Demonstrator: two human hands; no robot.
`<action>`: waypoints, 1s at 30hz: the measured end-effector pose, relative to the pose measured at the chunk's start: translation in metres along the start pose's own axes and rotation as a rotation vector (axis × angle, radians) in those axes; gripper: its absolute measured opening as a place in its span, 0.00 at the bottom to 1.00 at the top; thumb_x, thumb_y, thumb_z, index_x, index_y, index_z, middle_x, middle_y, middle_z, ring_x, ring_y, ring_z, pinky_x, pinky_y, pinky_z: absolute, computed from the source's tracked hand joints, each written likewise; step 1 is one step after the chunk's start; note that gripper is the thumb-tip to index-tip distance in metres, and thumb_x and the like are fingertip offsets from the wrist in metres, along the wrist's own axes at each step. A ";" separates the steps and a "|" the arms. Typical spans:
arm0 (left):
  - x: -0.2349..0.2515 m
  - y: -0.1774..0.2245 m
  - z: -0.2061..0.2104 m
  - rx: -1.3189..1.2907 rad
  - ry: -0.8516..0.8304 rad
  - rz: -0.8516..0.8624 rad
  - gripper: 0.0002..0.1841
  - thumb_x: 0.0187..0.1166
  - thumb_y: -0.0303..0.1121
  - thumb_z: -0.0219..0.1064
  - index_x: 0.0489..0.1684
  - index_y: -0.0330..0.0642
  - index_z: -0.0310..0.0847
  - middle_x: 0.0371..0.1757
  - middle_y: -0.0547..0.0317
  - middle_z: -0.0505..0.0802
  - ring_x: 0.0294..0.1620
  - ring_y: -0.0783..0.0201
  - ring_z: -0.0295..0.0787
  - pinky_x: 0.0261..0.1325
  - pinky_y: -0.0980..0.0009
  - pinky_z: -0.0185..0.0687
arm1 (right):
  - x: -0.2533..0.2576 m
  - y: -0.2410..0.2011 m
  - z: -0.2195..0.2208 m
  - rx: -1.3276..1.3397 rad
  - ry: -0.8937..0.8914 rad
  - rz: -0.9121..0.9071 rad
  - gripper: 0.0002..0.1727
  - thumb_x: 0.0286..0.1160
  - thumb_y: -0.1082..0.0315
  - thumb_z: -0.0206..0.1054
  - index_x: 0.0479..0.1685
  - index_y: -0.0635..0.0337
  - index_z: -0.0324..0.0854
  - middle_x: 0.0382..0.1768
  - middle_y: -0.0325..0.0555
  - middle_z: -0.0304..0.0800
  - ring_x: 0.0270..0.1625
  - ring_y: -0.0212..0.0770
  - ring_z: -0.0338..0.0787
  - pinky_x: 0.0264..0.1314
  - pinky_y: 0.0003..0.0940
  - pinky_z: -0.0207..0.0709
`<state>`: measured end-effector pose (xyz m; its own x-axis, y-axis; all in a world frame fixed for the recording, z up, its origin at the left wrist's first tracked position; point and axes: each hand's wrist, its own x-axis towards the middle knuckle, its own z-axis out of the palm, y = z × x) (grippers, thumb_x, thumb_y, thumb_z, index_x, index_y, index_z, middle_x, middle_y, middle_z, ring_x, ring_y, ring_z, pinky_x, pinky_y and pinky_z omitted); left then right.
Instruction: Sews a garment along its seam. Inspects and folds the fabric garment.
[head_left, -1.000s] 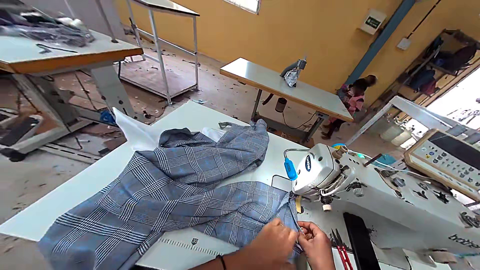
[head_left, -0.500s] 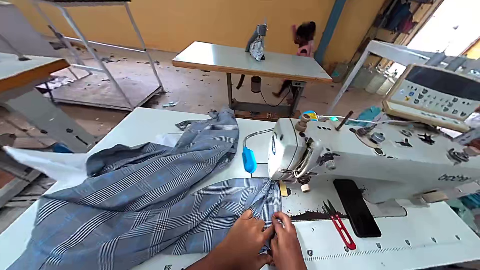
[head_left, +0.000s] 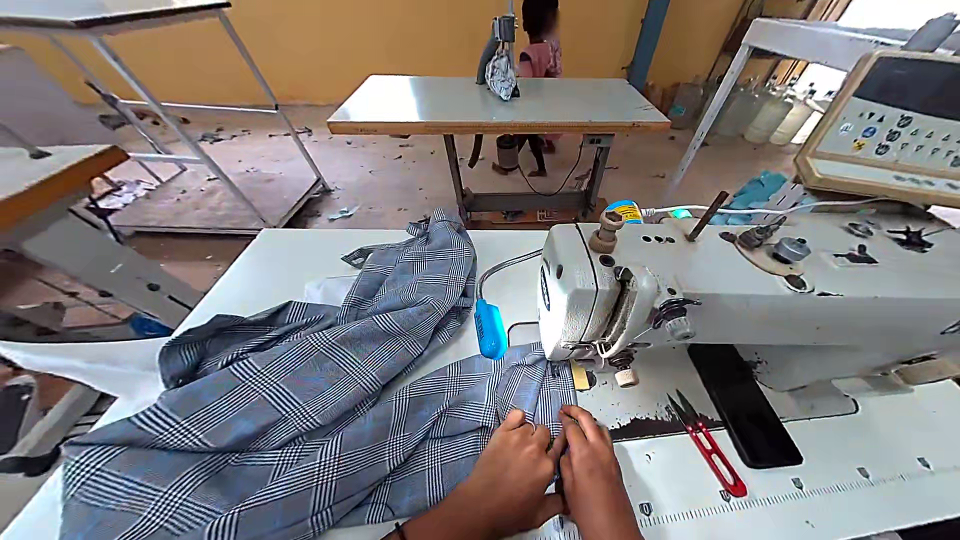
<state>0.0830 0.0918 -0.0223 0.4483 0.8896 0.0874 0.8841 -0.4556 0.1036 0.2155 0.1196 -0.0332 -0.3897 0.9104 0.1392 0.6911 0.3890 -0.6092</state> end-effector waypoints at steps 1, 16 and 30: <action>0.004 -0.003 -0.003 -0.029 -0.059 -0.010 0.31 0.68 0.54 0.74 0.56 0.31 0.89 0.35 0.41 0.93 0.35 0.43 0.91 0.56 0.43 0.77 | 0.004 0.001 0.001 -0.011 -0.003 0.003 0.18 0.67 0.88 0.62 0.56 0.77 0.87 0.67 0.64 0.87 0.60 0.67 0.89 0.62 0.54 0.82; -0.017 0.038 0.015 -0.096 0.663 0.173 0.14 0.81 0.31 0.60 0.22 0.43 0.85 0.19 0.58 0.86 0.23 0.60 0.84 0.55 0.64 0.79 | -0.015 0.019 -0.025 0.851 0.146 0.368 0.17 0.86 0.64 0.61 0.56 0.72 0.81 0.44 0.46 0.87 0.33 0.26 0.84 0.37 0.22 0.80; -0.023 0.017 -0.005 -0.176 0.194 0.004 0.31 0.65 0.55 0.77 0.48 0.33 0.84 0.41 0.43 0.93 0.55 0.41 0.92 0.71 0.34 0.67 | -0.016 0.006 -0.037 0.285 -0.020 0.257 0.15 0.69 0.81 0.64 0.54 0.74 0.86 0.44 0.60 0.86 0.41 0.45 0.85 0.47 0.37 0.79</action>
<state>0.0868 0.0638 -0.0174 0.4027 0.8730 0.2751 0.8383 -0.4724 0.2721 0.2485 0.1127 -0.0108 -0.2396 0.9690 -0.0601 0.5723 0.0909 -0.8150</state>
